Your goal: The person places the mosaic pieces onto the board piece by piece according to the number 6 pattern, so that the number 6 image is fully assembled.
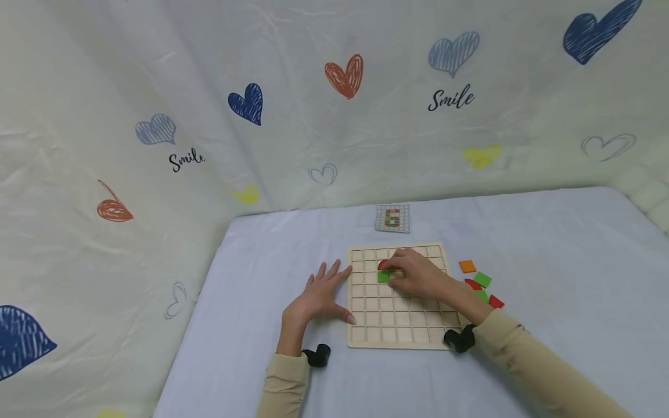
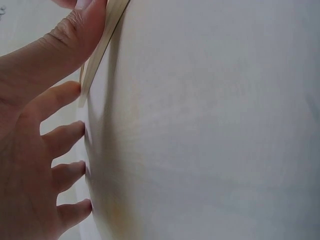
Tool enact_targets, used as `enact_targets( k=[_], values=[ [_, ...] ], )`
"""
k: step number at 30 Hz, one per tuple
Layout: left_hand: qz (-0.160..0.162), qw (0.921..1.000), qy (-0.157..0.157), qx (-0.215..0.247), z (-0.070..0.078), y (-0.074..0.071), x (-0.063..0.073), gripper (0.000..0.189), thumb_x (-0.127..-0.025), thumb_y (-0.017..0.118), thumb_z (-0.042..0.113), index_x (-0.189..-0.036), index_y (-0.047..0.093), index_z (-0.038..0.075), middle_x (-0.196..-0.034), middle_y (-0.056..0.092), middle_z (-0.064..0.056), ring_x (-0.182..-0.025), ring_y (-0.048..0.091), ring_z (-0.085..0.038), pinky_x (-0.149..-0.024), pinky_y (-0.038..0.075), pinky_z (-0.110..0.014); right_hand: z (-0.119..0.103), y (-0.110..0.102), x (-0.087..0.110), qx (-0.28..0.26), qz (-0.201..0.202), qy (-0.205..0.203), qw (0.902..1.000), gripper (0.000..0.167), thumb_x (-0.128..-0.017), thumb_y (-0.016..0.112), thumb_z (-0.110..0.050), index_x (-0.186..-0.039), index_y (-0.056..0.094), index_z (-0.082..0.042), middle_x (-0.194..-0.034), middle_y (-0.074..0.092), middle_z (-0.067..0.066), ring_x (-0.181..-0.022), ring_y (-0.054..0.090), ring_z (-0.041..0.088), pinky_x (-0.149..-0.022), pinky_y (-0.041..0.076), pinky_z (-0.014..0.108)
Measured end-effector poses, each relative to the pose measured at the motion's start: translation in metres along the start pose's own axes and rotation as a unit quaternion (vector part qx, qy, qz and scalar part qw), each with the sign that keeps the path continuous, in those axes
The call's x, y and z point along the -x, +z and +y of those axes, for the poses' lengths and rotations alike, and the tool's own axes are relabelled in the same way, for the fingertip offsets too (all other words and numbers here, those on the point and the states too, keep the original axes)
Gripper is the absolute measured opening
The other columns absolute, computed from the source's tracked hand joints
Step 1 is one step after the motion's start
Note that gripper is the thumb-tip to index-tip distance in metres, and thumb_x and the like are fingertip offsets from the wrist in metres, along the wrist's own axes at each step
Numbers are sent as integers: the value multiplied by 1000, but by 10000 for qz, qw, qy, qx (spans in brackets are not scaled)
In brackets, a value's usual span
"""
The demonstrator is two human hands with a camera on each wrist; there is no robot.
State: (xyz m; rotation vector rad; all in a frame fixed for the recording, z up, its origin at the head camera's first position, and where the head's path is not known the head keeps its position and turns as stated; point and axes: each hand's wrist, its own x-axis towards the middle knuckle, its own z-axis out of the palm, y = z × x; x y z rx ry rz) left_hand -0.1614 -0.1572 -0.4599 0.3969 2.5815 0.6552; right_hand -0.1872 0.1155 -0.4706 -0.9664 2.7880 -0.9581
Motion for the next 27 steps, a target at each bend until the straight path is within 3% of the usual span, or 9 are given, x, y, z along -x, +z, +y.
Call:
enact_targets(
  k=[6,14,27],
  values=[
    [-56,10000,-53,-53,2,2,-1,117,-68,97,38,-164,31,27,-174,11,-3,-161,-2,-35,-129,3,-59,4,-8,10,-24,58,214,9998,23,-84,77,-4,-106,78,-7,-94,68,2,-89,55,18,-79,49,36],
    [-6,10000,-70,9,3,1,2,117,-68,97,38,-164,31,26,-174,11,-4,-161,-3,-36,-129,3,-59,10,-19,24,-66,168,57,9998,19,-86,78,-5,-105,78,-6,-95,70,1,-87,59,18,-77,51,35],
    [-21,9999,16,98,4,0,3,117,-68,97,37,-164,31,25,-174,11,-5,-161,-3,-37,-128,2,-60,16,-35,52,72,306,502,9982,18,-86,80,-8,-103,79,-7,-94,71,-2,-92,60,20,-78,51,37]
  ],
)
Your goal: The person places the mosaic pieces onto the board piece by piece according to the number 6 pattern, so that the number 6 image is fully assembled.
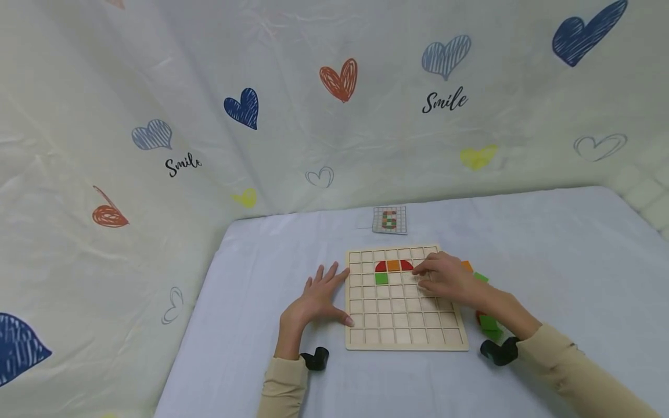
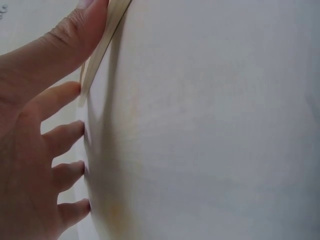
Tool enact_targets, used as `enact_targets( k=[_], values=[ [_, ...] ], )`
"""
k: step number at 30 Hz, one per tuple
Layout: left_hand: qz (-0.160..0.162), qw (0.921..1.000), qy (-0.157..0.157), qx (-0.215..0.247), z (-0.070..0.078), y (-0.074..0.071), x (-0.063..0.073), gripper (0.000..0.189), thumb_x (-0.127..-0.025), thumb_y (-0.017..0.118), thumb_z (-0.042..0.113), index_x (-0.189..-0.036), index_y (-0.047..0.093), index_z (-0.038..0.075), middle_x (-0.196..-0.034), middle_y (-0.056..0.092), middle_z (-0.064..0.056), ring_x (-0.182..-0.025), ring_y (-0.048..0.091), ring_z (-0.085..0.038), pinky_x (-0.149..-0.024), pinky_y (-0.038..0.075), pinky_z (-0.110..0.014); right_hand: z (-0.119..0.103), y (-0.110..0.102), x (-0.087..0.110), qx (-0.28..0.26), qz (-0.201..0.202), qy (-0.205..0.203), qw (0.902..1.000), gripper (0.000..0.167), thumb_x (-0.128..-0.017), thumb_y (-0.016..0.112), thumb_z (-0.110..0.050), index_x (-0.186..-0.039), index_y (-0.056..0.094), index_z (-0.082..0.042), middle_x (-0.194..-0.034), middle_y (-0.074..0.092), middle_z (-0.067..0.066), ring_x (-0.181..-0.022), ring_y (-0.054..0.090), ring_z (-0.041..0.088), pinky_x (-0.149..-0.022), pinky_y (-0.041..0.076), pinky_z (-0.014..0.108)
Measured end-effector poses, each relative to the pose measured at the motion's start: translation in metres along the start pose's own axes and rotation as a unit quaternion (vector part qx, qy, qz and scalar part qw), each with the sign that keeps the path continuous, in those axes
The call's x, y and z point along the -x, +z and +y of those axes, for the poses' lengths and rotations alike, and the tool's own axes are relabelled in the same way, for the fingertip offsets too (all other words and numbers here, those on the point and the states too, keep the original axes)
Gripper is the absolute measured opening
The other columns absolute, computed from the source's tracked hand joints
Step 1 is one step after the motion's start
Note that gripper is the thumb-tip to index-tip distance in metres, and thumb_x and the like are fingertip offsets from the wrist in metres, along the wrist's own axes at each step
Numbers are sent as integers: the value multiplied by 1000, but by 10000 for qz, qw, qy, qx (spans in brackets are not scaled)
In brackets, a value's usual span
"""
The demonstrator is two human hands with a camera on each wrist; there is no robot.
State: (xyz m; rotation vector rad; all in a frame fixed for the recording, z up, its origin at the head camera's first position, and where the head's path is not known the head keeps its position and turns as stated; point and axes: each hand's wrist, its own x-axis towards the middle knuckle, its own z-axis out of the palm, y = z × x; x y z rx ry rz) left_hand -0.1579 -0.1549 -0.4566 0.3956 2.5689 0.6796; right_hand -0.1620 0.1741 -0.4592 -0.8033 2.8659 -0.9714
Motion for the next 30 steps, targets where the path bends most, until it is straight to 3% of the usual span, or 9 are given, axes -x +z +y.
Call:
enact_targets(
  k=[12,18,25,27,30],
  values=[
    [0,10000,84,-27,-2,0,0,117,-69,96,36,-164,29,23,-174,10,-6,-160,-3,-39,-128,2,-61,5,-15,24,4,200,57,9998,20,-85,81,-7,-105,79,-8,-97,72,-3,-91,61,19,-74,54,33],
    [-9,10000,73,-35,-3,1,-2,118,-69,96,37,-164,29,25,-174,10,-5,-160,-4,-38,-128,2,-62,16,-20,36,127,192,75,9997,21,-85,81,-6,-105,78,-9,-98,71,-3,-85,55,16,-68,50,27],
    [19,10000,20,6,-3,0,-2,118,-69,97,37,-164,29,26,-174,10,-4,-161,-5,-37,-128,1,-60,27,-25,49,386,209,273,9987,23,-84,82,-7,-106,78,-10,-108,73,8,-102,64,31,-84,58,46],
    [22,10000,19,15,-3,0,-1,118,-68,97,37,-164,29,26,-174,10,-4,-161,-5,-36,-128,1,-60,31,-27,53,444,274,300,9982,23,-83,83,-7,-106,78,-9,-106,73,7,-99,64,29,-81,59,43],
    [17,10000,26,21,-2,1,-2,118,-68,97,37,-164,29,25,-174,10,-4,-161,-5,-36,-128,1,-60,38,-29,58,527,342,285,9976,24,-82,85,-8,-105,78,-8,-94,69,-1,-85,56,17,-68,52,28]
  ],
)
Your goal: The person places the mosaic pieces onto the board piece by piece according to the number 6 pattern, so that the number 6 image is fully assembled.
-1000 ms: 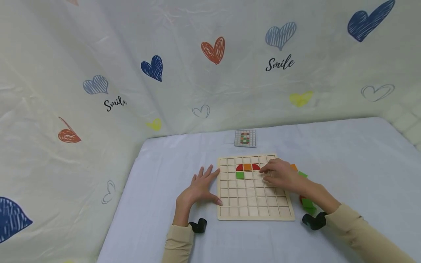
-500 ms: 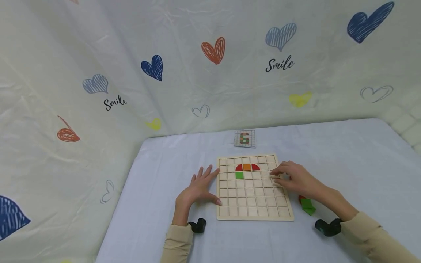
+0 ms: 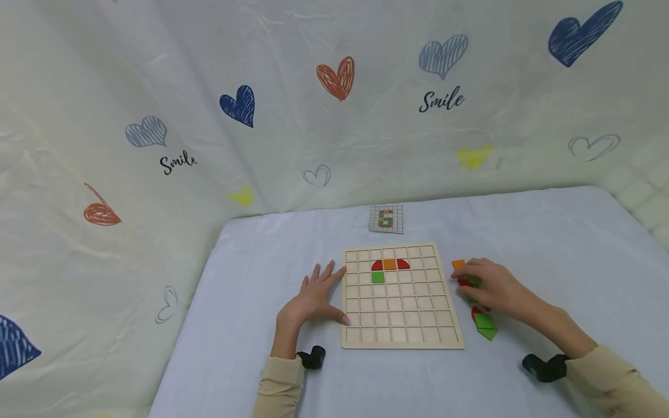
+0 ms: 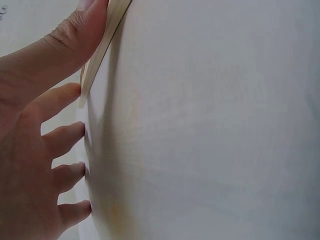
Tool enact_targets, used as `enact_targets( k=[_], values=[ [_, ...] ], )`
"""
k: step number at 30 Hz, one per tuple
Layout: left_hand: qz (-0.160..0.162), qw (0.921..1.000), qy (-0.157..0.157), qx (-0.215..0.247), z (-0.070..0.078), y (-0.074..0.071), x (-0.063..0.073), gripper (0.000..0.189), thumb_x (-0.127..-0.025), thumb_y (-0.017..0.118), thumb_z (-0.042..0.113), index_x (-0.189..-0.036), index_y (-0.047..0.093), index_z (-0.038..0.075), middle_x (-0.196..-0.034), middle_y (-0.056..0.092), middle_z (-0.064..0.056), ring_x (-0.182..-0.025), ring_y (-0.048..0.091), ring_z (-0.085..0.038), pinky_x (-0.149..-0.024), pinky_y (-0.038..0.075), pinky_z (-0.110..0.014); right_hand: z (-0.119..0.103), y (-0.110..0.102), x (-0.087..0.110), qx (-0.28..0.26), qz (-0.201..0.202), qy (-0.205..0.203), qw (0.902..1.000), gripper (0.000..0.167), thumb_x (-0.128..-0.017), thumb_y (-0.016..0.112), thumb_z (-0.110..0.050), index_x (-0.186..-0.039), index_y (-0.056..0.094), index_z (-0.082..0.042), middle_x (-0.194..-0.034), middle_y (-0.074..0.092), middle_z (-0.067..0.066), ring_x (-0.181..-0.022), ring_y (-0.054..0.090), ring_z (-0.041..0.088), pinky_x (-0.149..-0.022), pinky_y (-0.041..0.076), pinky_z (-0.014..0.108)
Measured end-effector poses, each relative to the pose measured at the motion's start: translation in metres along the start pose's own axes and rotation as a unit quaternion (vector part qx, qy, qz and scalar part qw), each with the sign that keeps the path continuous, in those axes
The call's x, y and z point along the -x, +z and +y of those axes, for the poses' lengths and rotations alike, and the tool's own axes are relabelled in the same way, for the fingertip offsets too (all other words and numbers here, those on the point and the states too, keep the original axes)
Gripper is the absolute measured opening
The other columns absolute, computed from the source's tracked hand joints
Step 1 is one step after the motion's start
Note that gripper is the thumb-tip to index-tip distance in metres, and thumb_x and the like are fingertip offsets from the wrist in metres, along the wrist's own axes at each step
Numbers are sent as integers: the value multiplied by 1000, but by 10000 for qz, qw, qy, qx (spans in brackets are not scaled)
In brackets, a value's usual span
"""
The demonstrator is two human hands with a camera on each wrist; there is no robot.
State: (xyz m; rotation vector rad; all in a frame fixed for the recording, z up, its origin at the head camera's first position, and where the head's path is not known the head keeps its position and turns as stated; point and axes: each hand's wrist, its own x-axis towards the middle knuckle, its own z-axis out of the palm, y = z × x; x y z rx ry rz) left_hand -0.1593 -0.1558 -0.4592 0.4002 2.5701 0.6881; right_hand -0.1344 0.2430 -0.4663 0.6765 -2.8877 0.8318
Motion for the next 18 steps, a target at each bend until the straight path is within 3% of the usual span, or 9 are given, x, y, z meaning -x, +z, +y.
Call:
enact_targets(
  k=[3,13,18],
  values=[
    [-6,10000,-5,19,0,0,0,118,-69,96,36,-164,29,26,-174,10,-4,-161,-5,-36,-128,1,-60,6,-1,3,90,62,-9,9999,26,-80,87,-10,-104,79,-6,-91,67,-5,-80,50,12,-63,46,23],
    [9,9998,169,135,0,-1,2,117,-69,97,34,-164,30,19,-174,11,-11,-160,-3,-40,-127,1,-64,14,-2,3,194,69,111,9997,25,-79,87,-8,-102,78,-3,-94,69,2,-82,56,16,-65,53,25],
    [0,9998,137,111,0,-1,2,117,-69,96,34,-164,30,21,-174,11,-9,-160,-4,-39,-127,1,-63,17,-3,4,247,69,209,9995,26,-80,86,-6,-104,78,-1,-96,68,6,-85,58,19,-66,56,25]
  ],
)
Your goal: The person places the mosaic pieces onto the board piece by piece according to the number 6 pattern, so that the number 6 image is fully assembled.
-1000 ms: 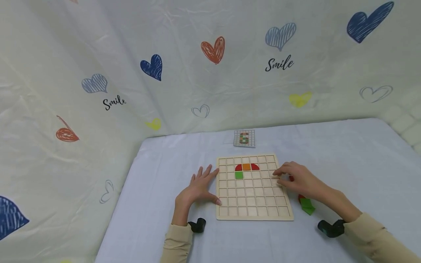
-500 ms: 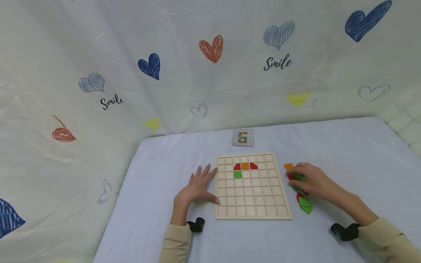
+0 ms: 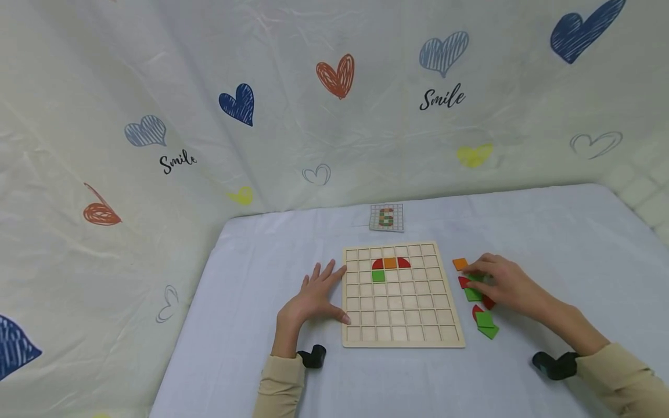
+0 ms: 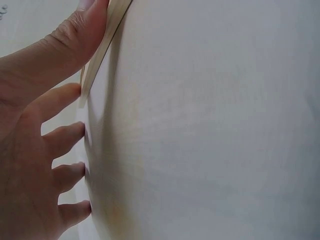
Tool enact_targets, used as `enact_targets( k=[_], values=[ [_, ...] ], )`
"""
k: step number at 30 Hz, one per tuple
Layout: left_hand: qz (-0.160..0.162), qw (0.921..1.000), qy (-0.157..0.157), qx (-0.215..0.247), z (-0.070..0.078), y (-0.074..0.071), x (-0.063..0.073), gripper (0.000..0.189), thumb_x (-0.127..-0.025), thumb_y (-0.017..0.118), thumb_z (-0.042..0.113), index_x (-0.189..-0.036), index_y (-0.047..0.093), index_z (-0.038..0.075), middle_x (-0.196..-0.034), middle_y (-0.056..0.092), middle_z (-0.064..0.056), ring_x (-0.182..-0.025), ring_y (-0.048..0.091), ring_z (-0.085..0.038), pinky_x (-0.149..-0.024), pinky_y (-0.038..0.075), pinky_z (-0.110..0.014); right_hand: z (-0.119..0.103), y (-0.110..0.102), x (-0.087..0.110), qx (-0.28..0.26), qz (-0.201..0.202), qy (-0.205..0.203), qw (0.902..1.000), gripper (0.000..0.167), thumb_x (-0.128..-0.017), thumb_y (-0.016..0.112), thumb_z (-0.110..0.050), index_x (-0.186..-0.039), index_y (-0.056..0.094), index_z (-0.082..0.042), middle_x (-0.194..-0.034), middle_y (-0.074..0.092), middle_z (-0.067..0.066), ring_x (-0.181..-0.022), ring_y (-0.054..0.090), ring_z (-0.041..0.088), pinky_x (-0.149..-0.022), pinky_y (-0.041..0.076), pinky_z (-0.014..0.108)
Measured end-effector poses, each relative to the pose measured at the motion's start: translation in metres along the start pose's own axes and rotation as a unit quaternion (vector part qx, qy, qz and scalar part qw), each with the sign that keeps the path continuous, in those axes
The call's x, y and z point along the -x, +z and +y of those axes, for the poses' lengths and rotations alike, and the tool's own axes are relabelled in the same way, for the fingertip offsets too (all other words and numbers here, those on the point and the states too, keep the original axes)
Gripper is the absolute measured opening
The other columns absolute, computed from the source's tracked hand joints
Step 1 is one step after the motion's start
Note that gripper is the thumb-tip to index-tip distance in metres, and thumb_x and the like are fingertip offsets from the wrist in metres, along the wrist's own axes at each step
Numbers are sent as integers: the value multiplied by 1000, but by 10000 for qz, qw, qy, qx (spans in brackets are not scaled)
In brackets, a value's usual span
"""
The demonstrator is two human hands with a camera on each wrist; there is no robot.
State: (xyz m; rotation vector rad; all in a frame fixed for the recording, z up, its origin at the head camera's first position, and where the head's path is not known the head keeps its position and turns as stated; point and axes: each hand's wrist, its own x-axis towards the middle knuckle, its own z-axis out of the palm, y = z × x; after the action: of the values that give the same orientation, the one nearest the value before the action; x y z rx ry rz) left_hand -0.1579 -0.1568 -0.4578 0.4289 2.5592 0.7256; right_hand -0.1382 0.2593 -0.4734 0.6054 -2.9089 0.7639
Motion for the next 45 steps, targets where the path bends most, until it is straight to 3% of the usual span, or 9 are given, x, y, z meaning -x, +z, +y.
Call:
enact_targets(
  k=[12,20,26,35,45],
  values=[
    [1,10000,-21,17,0,-1,0,116,-69,96,34,-164,30,21,-174,11,-9,-160,-4,-40,-127,1,-63,7,-1,-6,-144,144,127,9997,25,-84,80,-2,-109,73,0,-88,66,0,-79,59,15,-67,55,25],
    [-9,10000,-72,-47,-2,1,-2,117,-69,96,36,-164,29,24,-174,10,-6,-160,-5,-38,-128,1,-61,7,-1,-18,-217,-178,416,9987,38,-90,77,-8,-125,68,2,-79,59,-5,-72,49,11,-60,46,23],
    [6,10000,-62,-28,-1,0,-1,117,-69,96,37,-164,30,24,-174,10,-6,-160,-4,-38,-128,2,-62,9,2,-22,-174,-214,459,9986,28,-89,78,-9,-115,73,0,-77,57,-4,-71,48,12,-59,42,23],
    [17,10000,-53,-13,-2,0,-1,118,-69,96,37,-164,29,24,-174,10,-5,-160,-5,-37,-128,1,-61,10,4,-23,-291,153,492,9982,25,-83,85,-10,-101,70,-2,-93,65,7,-78,57,17,-63,51,22],
    [2,10000,-43,-8,-2,0,0,117,-69,96,37,-164,29,24,-174,10,-5,-160,-5,-37,-128,1,-61,7,7,-22,-478,328,188,9981,20,-82,86,-10,-95,71,-10,-84,70,-6,-76,61,8,-68,56,24]
  ],
)
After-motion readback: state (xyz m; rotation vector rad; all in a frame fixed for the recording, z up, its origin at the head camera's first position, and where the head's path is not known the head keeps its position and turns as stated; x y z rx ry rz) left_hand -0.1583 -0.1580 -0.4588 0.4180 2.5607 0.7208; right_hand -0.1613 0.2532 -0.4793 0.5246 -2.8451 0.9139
